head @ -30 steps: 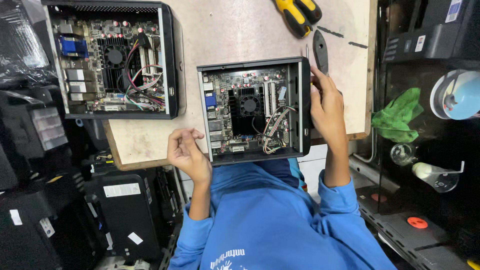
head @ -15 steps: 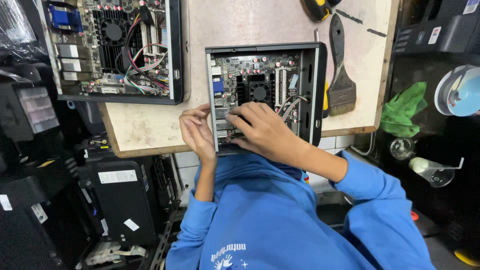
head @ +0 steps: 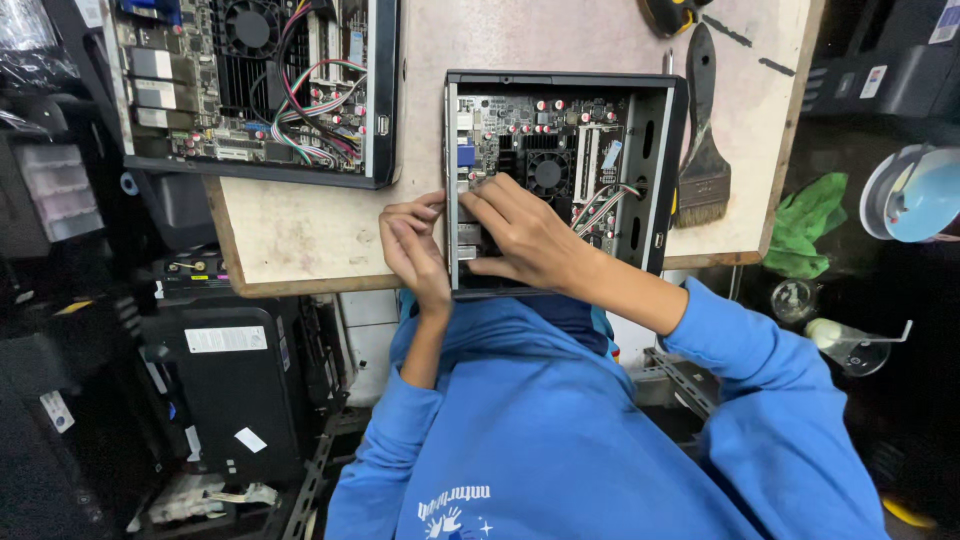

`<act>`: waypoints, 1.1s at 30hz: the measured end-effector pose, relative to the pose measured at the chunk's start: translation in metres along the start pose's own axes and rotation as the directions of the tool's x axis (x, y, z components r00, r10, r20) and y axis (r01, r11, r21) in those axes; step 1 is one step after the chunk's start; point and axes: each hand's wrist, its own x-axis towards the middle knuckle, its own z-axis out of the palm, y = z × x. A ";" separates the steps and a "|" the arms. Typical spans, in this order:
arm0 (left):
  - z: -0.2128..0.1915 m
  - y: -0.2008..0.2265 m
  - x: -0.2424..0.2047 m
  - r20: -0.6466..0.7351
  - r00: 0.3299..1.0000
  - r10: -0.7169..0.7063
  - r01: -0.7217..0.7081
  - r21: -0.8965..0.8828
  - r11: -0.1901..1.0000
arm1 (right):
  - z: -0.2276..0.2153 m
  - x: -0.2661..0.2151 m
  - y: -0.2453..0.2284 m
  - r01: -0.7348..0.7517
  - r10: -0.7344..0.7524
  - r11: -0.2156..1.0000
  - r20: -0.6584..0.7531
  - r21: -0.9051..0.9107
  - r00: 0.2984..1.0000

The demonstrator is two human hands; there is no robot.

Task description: The person cleans the inside of a small form-factor computer case using a brush and a screwdriver. They brush dust from the motherboard and components, then use the screwdriver to loosen and remove screws from the case and internal parts. The person also handles the motherboard and other components by hand during the process.

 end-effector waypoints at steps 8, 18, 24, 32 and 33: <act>-0.004 -0.001 -0.005 -0.018 0.991 0.132 -0.129 0.133 0.983 | -0.003 -0.001 -0.002 -0.007 0.007 1.000 0.055 -0.009 0.998; -0.007 -0.012 -0.010 -0.164 0.964 0.208 -0.190 0.117 0.975 | -0.005 -0.004 -0.011 -0.068 0.073 0.995 0.077 -0.069 0.994; 0.003 0.015 -0.021 -0.152 0.927 0.344 -0.320 0.162 0.934 | -0.058 0.004 -0.008 -0.238 0.238 0.971 0.003 -0.031 0.971; 0.049 0.020 -0.066 0.284 0.699 0.656 -0.714 0.229 0.662 | -0.047 -0.012 0.019 -0.472 0.473 0.880 -0.185 0.053 0.861; 0.053 0.016 -0.067 0.339 0.698 0.631 -0.715 0.276 0.643 | -0.050 -0.009 0.017 -0.492 0.494 0.869 -0.171 0.054 0.852</act>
